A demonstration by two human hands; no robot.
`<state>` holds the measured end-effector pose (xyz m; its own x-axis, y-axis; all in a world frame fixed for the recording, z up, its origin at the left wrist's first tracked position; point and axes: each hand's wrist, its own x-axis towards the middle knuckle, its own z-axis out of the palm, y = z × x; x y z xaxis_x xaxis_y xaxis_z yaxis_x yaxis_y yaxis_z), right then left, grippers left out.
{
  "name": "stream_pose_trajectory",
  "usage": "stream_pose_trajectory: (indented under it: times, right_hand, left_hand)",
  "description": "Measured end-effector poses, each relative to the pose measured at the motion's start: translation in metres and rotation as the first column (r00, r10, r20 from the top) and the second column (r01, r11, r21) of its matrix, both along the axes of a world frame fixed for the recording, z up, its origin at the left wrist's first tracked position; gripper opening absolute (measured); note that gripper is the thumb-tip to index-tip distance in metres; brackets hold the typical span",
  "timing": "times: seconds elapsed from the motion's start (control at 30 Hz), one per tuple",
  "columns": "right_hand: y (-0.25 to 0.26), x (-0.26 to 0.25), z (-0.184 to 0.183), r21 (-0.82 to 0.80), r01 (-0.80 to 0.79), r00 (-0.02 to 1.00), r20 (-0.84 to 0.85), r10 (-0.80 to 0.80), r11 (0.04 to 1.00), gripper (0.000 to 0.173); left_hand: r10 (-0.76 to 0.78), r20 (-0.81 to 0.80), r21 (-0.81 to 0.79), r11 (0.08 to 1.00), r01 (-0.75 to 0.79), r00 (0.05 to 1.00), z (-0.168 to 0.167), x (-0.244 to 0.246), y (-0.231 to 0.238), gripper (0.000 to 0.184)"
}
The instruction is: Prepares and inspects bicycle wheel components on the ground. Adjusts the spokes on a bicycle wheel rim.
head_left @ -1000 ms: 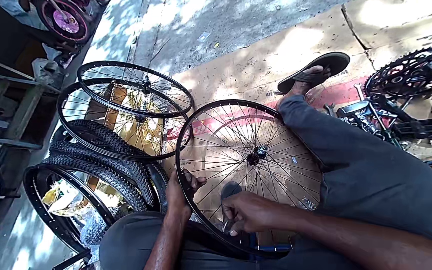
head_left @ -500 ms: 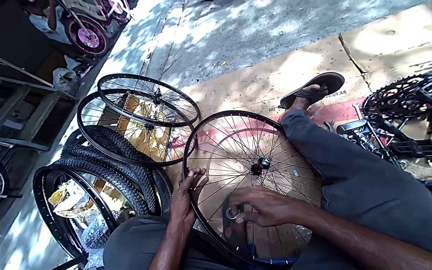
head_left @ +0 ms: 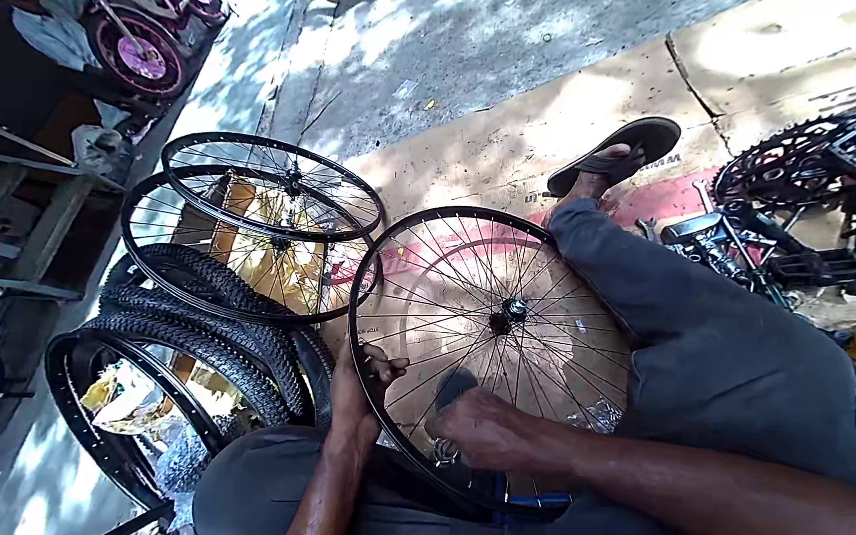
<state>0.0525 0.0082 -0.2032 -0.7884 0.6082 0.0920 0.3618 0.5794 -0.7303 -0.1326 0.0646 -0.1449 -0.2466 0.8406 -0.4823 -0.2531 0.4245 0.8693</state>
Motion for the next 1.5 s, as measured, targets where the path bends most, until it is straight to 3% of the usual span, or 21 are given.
stream_pose_trajectory:
  times: [0.1, 0.17, 0.2, 0.3, 0.37, 0.43, 0.53, 0.63, 0.7, 0.77, 0.83, 0.9, 0.97, 1.03, 1.1, 1.17, 1.23, 1.33, 1.4, 1.47, 1.5]
  right_hand:
    - [0.012, 0.006, 0.016, -0.144, -0.143, 0.988, 0.040, 0.150, 0.979, 0.029]
    - [0.022, 0.025, 0.022, -0.282, -0.260, 0.966, -0.091, 0.244, 0.924, 0.038]
    - [0.022, 0.033, 0.018, -0.306, -0.273, 0.959, -0.158, 0.235, 0.912, 0.032]
    - [0.012, 0.028, 0.014, -0.311, -0.095, 0.990, -0.131, 0.057, 0.946, 0.016]
    - [0.006, 0.011, 0.010, -0.153, 0.026, 1.000, -0.011, -0.028, 0.988, 0.015]
    - [0.006, 0.002, 0.007, -0.085, 0.003, 0.999, 0.046, 0.001, 0.996, 0.016]
    - [0.021, 0.022, 0.019, -0.293, -0.210, 0.978, -0.044, 0.206, 0.933, 0.034]
    - [0.019, 0.030, 0.018, -0.392, -0.148, 0.987, -0.111, 0.113, 0.908, 0.025]
    - [0.007, 0.014, 0.011, -0.244, 0.012, 1.000, -0.009, -0.014, 0.970, 0.018]
    - [0.002, 0.003, 0.005, -0.090, 0.030, 0.998, 0.055, -0.025, 0.996, 0.016]
    - [0.012, 0.010, 0.016, -0.212, -0.102, 0.992, 0.051, 0.115, 0.972, 0.024]
    - [0.024, 0.026, 0.025, -0.377, -0.249, 0.969, -0.088, 0.233, 0.892, 0.039]
    - [0.023, 0.030, 0.021, -0.436, -0.199, 0.978, -0.141, 0.152, 0.878, 0.031]
    - [0.011, 0.015, 0.016, -0.316, -0.021, 0.999, -0.041, 0.009, 0.948, 0.025]
    - [0.002, 0.001, 0.007, -0.109, 0.014, 0.999, 0.049, -0.009, 0.994, 0.018]
    - [0.009, 0.006, 0.013, -0.139, -0.105, 0.991, 0.071, 0.116, 0.985, 0.021]
    - [0.022, 0.022, 0.021, -0.302, -0.253, 0.967, -0.038, 0.253, 0.919, 0.036]
    - [0.020, 0.026, 0.018, -0.432, -0.143, 0.988, -0.112, 0.104, 0.890, 0.025]
    - [0.009, 0.011, 0.014, -0.282, 0.014, 1.000, 0.000, -0.015, 0.959, 0.019]
    - [0.003, 0.002, 0.010, -0.111, 0.002, 0.998, 0.069, 0.006, 0.994, 0.019]
    - [0.006, 0.004, 0.013, -0.122, -0.058, 0.995, 0.077, 0.068, 0.991, 0.022]
  left_hand:
    - [0.025, -0.003, -0.009, 1.000, -0.026, 1.000, -0.001, 0.001, 0.000, 0.060]
    - [0.021, 0.006, 0.003, 1.000, -0.021, 1.000, 0.000, -0.001, -0.001, 0.060]
    - [0.018, 0.009, 0.010, 1.000, -0.018, 1.000, 0.000, -0.002, -0.001, 0.059]
    - [0.016, -0.004, 0.002, 1.000, -0.016, 1.000, 0.000, -0.001, -0.002, 0.060]
    - [0.011, -0.004, 0.008, 1.000, -0.011, 1.000, -0.001, 0.000, -0.002, 0.063]
    - [0.014, 0.000, 0.012, 1.000, -0.014, 1.000, -0.002, 0.000, -0.001, 0.062]
    - [0.027, 0.004, 0.005, 1.000, -0.027, 1.000, -0.003, 0.000, -0.001, 0.062]
    - [0.019, 0.010, 0.008, 1.000, -0.020, 1.000, -0.002, -0.001, -0.001, 0.062]
    - [0.009, 0.007, 0.006, 1.000, -0.009, 1.000, -0.002, 0.000, -0.001, 0.063]
    - [0.018, 0.004, 0.006, 1.000, -0.018, 1.000, -0.003, 0.001, 0.001, 0.063]
    - [0.030, 0.000, 0.005, 1.000, -0.030, 1.000, -0.004, -0.001, 0.000, 0.062]
    - [0.032, -0.001, 0.005, 0.999, -0.032, 0.999, -0.003, -0.002, -0.001, 0.062]
    - [0.024, 0.007, 0.010, 1.000, -0.024, 1.000, -0.002, -0.001, -0.002, 0.062]
    - [0.013, 0.009, 0.006, 1.000, -0.013, 1.000, -0.002, -0.001, -0.002, 0.061]
    - [0.027, 0.011, 0.001, 1.000, -0.027, 1.000, -0.003, -0.001, 0.000, 0.061]
    - [0.036, 0.010, -0.006, 0.999, -0.036, 0.999, -0.004, -0.002, 0.000, 0.061]
    - [0.032, 0.002, -0.006, 0.999, -0.032, 0.999, -0.003, -0.002, -0.001, 0.062]
    - [0.010, -0.011, 0.000, 1.000, -0.010, 1.000, -0.001, -0.001, -0.002, 0.063]
    - [-0.005, -0.007, 0.005, 1.000, 0.005, 1.000, -0.002, 0.000, -0.001, 0.063]
    - [0.007, -0.001, 0.002, 1.000, -0.007, 1.000, -0.003, -0.001, 0.001, 0.063]
    - [0.015, -0.002, -0.003, 1.000, -0.015, 1.000, -0.003, -0.001, 0.001, 0.063]
